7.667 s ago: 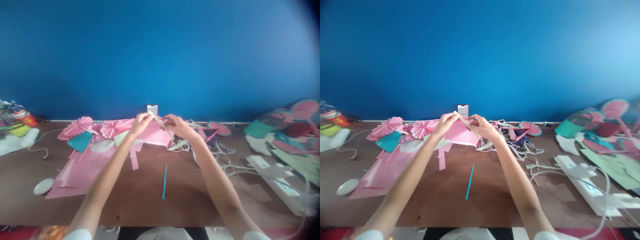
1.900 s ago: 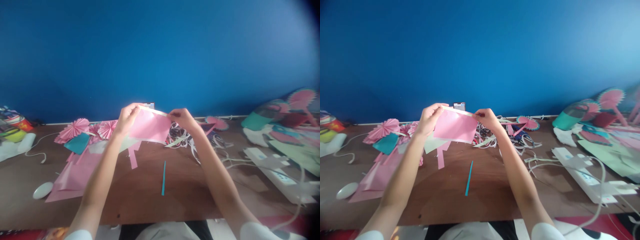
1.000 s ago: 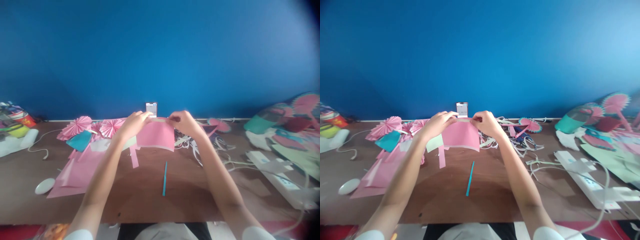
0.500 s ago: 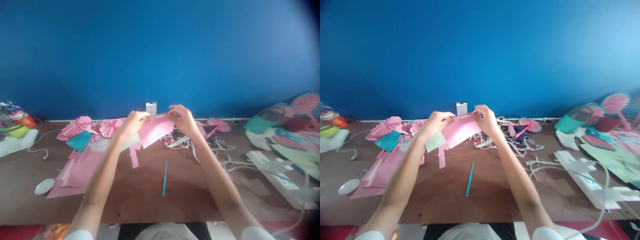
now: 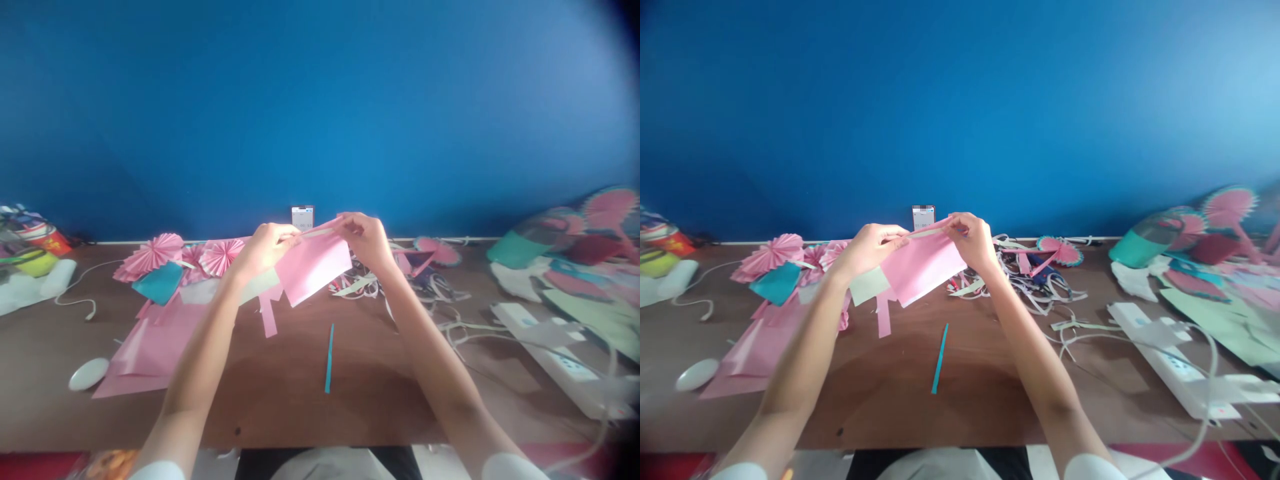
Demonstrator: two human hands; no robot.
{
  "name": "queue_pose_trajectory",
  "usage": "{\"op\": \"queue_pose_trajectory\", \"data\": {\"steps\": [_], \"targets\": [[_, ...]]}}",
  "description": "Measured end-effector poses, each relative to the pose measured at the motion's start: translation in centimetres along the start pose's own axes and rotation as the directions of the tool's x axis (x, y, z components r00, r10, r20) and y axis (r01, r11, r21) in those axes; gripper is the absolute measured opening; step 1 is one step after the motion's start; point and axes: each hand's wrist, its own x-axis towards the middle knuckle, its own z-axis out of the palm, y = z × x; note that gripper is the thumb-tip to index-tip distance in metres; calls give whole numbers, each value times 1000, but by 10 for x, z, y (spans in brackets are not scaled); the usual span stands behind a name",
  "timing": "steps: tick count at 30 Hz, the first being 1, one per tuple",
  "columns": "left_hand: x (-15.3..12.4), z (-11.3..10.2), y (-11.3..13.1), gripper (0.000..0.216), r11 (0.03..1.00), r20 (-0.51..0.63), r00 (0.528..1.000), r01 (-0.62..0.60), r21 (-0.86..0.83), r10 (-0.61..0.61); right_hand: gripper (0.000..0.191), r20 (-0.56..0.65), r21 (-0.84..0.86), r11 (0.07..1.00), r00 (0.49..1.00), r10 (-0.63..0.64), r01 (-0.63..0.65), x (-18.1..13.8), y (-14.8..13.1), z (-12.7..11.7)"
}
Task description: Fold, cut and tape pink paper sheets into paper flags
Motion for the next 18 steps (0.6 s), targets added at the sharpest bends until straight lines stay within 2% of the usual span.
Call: {"op": "queue_pose_trajectory", "data": {"steps": [18], "targets": [[-3,-1,5,35,995,89,996,29,-97,-20,22,-40,37,998,998,57,-55,1,4,1]]}}
